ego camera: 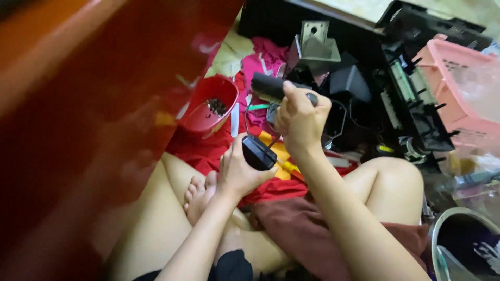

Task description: The person sits cross-legged on the floor and disassembles a black electronic device, using a screwdriver to remove screws and pry open its casing, and at times a knife and pliers to work on the parts, placing removed screws in a red bowl.

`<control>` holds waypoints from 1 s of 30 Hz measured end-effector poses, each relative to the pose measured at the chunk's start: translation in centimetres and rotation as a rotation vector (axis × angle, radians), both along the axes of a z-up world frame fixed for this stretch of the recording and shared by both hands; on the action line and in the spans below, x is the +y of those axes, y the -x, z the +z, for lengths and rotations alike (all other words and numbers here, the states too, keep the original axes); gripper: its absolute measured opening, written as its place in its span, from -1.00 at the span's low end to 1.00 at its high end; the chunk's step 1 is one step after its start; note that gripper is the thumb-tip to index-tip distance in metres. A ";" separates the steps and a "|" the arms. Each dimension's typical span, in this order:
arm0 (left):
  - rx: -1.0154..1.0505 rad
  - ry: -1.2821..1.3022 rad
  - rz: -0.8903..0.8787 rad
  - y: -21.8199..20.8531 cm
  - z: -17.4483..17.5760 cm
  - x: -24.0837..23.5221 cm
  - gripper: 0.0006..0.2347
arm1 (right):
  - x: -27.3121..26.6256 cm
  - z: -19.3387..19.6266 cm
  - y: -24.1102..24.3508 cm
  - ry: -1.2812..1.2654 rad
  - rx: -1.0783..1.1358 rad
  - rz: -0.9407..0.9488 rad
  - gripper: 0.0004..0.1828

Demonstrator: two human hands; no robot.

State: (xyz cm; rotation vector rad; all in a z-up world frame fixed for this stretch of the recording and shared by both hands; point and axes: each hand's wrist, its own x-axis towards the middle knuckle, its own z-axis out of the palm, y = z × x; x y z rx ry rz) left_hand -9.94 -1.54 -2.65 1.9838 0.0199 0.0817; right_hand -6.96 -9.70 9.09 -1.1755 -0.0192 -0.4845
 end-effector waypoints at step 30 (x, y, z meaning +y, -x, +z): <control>0.022 0.019 -0.271 -0.7 2.9 3.1 0.01 | -1.1 2.2 0.7 0.594 0.109 0.165 -0.71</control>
